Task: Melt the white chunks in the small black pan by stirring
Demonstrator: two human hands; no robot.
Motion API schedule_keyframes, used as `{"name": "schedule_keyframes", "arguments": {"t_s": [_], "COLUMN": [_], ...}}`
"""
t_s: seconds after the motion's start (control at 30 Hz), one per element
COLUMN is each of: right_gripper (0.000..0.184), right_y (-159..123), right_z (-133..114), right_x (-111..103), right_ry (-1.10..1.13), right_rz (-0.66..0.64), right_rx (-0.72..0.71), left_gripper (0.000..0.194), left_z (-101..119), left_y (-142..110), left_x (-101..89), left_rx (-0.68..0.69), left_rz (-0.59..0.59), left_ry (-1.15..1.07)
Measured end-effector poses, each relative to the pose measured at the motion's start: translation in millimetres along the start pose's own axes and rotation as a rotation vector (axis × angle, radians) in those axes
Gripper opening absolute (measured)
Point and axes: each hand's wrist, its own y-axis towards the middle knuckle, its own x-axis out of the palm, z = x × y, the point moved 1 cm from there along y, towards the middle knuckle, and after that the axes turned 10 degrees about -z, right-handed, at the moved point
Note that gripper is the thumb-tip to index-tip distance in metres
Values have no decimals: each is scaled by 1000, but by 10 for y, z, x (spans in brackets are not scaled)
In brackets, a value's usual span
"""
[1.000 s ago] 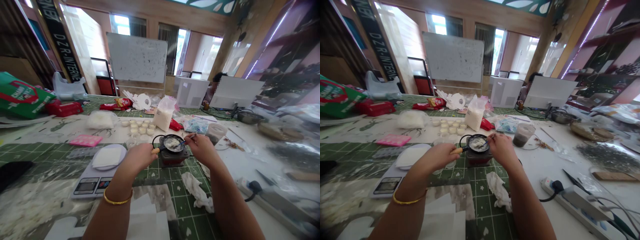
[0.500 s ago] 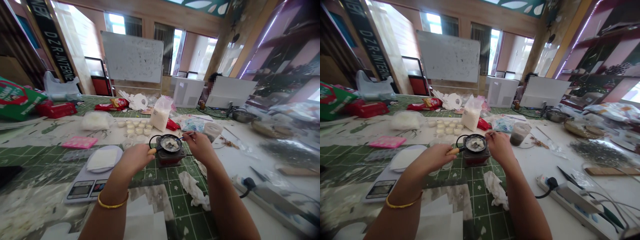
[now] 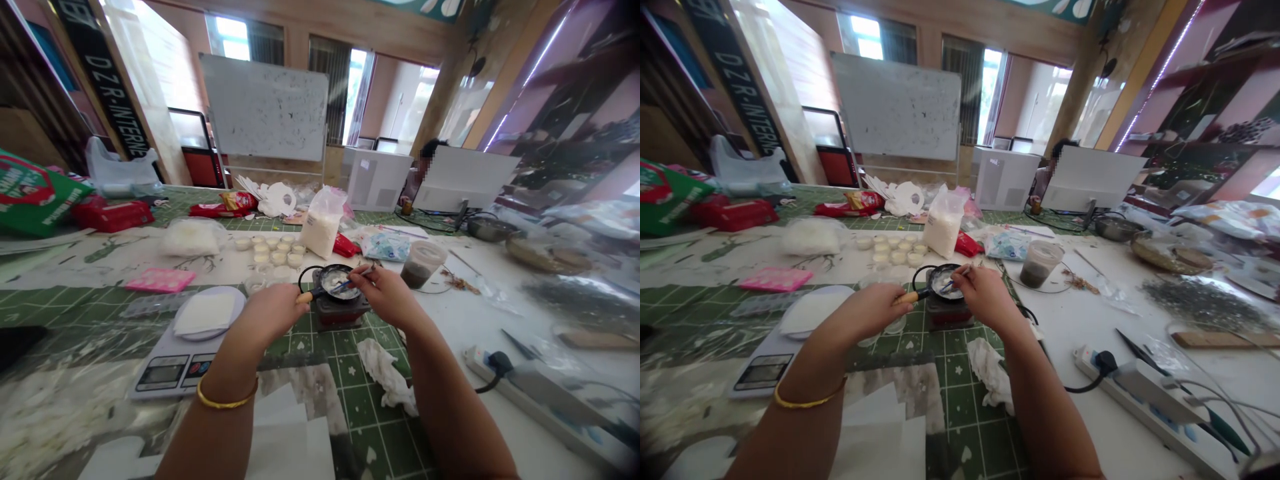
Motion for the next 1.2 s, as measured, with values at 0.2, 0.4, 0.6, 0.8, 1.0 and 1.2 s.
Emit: {"name": "schedule_keyframes", "arguments": {"t_s": [0.2, 0.4, 0.6, 0.8, 1.0, 1.2], "right_gripper": [24, 24, 27, 30, 25, 30], "right_y": [11, -23, -28, -20, 25, -6], "right_z": [77, 61, 84, 32, 2, 91], "right_x": [-71, -65, -90, -30, 61, -64], "right_ry": [-3, 38, -80, 25, 136, 19], "right_rz": [124, 48, 154, 26, 27, 115], "right_rx": [64, 50, 86, 61, 34, 82], "left_gripper": [32, 31, 29, 27, 31, 32], "left_z": [8, -3, -11, 2, -1, -22], "left_y": [-7, -7, -27, -34, -34, -17], "left_x": [-8, -10, -15, -19, -6, 19], "left_rx": [-13, -21, -5, -11, -18, -20], "left_rz": [5, -3, 17, 4, 7, 26], "left_ry": [-3, -8, -12, -23, -25, -10]}}
